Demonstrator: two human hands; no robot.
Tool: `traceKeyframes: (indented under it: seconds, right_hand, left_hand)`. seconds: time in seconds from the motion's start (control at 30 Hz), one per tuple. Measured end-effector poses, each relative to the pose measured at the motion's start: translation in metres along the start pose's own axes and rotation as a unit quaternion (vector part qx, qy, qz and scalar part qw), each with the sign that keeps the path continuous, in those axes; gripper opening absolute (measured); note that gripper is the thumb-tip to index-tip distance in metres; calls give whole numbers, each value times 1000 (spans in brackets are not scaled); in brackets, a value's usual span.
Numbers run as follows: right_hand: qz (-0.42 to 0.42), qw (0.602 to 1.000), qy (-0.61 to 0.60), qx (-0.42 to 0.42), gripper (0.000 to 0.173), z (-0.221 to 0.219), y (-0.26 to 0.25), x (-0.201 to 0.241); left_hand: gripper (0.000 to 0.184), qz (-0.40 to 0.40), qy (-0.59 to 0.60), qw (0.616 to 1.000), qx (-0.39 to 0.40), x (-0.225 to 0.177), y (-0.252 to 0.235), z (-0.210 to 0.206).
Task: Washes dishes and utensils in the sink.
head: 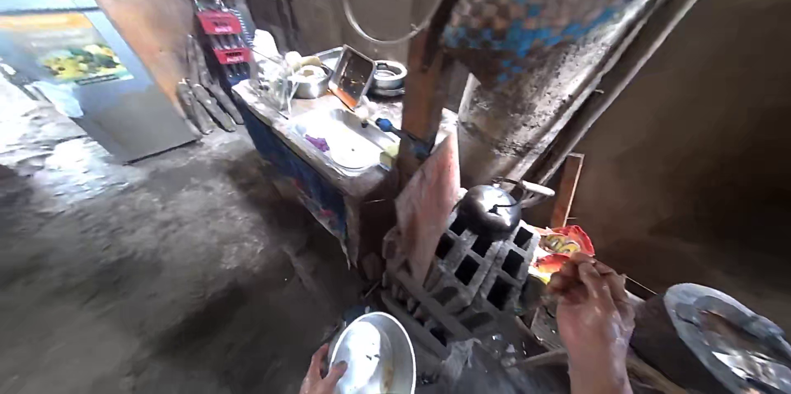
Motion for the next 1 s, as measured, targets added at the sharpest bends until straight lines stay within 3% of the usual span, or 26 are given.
traceKeyframes:
  seconds: [0.2, 0.37, 0.53, 0.67, 0.83, 0.93, 1.0]
  right_hand:
    - [8, 987, -75, 140, 19, -237, 65, -1]
    - [27, 981, -65, 180, 21, -376, 66, -32]
    - [70, 984, 11, 165, 27, -447, 21, -80]
    - [146, 957, 181, 174, 30, -491, -36, -130]
    - [139, 861, 440, 213, 42, -540, -124, -227]
    - [118, 805, 521, 259, 49, -553, -155, -280]
    - [138, 791, 538, 256, 47, -558, -165, -294]
  left_hand:
    - [73, -40, 75, 990, -112, -25, 3, 168]
    - [70, -50, 179, 970, -157, -51, 2, 239]
    - [62, -59, 261, 951, -157, -87, -29, 280]
    - [58, -93, 287, 944, -135, -155, -77, 301]
    - [55, -110, 278, 951, -80, -294, -174, 296]
    - [65, -102, 207, 971, -60, -387, -235, 274]
    - [72, -122, 151, 979, -55, -449, -279, 260]
Point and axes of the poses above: each hand's wrist, its own y-axis away from the middle knuckle, its own z-axis out of the back of the hand, x = y × z, the point moved 9 cm from there along -y, towards the middle knuckle, and after that the axes turned 11 degrees about z, right-handed, at the moved point
